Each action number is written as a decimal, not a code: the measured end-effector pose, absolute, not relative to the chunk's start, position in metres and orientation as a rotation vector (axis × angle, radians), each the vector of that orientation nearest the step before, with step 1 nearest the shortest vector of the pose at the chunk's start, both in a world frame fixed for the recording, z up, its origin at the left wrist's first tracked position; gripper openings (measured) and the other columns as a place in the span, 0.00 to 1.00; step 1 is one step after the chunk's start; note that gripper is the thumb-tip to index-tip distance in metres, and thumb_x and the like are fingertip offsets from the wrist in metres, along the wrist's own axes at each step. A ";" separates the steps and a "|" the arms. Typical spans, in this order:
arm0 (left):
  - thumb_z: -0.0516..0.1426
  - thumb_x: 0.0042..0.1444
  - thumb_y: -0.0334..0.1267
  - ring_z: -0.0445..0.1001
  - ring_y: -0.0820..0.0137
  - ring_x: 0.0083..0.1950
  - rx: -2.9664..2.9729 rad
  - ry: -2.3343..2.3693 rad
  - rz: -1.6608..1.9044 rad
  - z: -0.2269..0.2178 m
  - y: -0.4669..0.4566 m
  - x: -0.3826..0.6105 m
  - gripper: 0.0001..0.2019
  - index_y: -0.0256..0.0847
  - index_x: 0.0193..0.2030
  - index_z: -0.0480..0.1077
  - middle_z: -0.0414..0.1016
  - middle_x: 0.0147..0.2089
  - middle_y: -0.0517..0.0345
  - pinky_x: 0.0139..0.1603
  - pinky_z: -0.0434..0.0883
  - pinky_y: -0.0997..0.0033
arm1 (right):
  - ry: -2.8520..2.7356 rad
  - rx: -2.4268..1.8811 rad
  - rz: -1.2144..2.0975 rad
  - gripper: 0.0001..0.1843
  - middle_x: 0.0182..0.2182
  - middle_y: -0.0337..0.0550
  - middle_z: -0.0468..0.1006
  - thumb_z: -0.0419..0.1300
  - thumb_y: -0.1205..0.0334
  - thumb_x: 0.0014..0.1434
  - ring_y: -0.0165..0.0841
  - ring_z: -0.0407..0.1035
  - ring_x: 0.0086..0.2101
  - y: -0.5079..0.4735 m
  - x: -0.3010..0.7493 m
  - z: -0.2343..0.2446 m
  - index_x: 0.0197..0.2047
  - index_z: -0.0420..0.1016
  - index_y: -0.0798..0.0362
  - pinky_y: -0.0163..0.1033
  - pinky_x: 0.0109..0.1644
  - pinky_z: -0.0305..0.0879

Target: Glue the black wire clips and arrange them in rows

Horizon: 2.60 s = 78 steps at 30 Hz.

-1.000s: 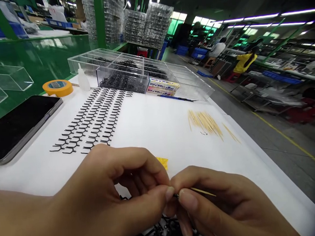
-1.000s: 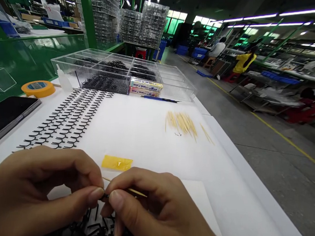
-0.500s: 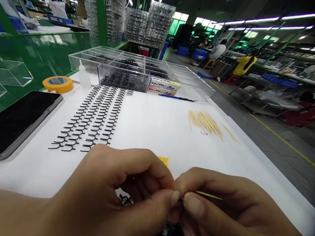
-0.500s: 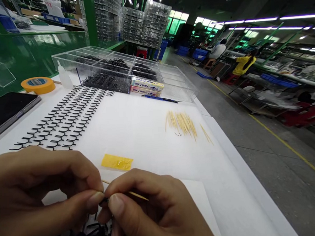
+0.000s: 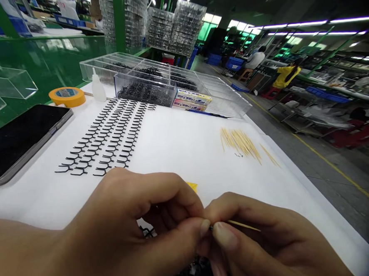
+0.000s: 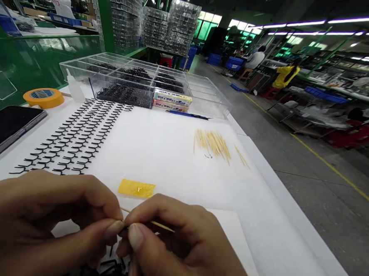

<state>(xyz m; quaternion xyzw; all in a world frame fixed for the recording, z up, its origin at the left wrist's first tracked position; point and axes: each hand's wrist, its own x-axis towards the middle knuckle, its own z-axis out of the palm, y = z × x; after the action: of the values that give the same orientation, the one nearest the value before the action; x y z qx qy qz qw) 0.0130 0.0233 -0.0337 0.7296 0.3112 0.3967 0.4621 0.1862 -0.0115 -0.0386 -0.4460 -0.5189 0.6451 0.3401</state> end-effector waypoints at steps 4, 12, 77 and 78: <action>0.58 0.48 0.23 0.71 0.86 0.20 1.788 0.747 0.963 -0.037 0.024 0.013 0.05 0.36 0.26 0.71 0.73 0.20 0.67 0.23 0.64 1.00 | -1.431 -1.199 1.564 0.08 0.20 0.35 0.70 0.56 0.59 0.63 0.22 0.56 0.17 -0.013 0.187 -0.039 0.33 0.72 0.49 0.24 0.17 0.53; 0.58 0.48 0.21 0.69 0.87 0.21 1.912 0.871 0.930 -0.025 0.020 0.015 0.05 0.31 0.25 0.71 0.73 0.20 0.65 0.24 0.64 0.98 | -1.403 -1.185 1.652 0.09 0.20 0.34 0.69 0.55 0.55 0.62 0.21 0.56 0.16 -0.014 0.188 -0.039 0.34 0.72 0.48 0.23 0.15 0.49; 0.59 0.48 0.26 0.75 0.73 0.30 2.171 0.623 1.139 -0.026 0.030 0.013 0.08 0.43 0.33 0.74 0.76 0.31 0.58 0.29 0.75 0.81 | -1.350 -1.179 1.579 0.07 0.18 0.35 0.68 0.58 0.60 0.61 0.21 0.57 0.15 -0.007 0.192 -0.040 0.32 0.74 0.50 0.22 0.15 0.51; 0.59 0.49 0.29 0.76 0.72 0.31 2.174 0.651 1.123 -0.027 0.031 0.013 0.06 0.44 0.32 0.74 0.76 0.31 0.58 0.29 0.75 0.81 | -1.362 -1.211 1.557 0.07 0.18 0.35 0.69 0.58 0.60 0.61 0.21 0.58 0.16 -0.005 0.193 -0.038 0.32 0.74 0.50 0.22 0.16 0.52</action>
<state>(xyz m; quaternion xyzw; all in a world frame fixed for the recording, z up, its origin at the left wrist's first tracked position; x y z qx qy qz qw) 0.0129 0.0307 -0.0266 0.8191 0.2454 0.4230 0.2999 0.1935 -0.0055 -0.0381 -0.4705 -0.5294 0.6051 0.3637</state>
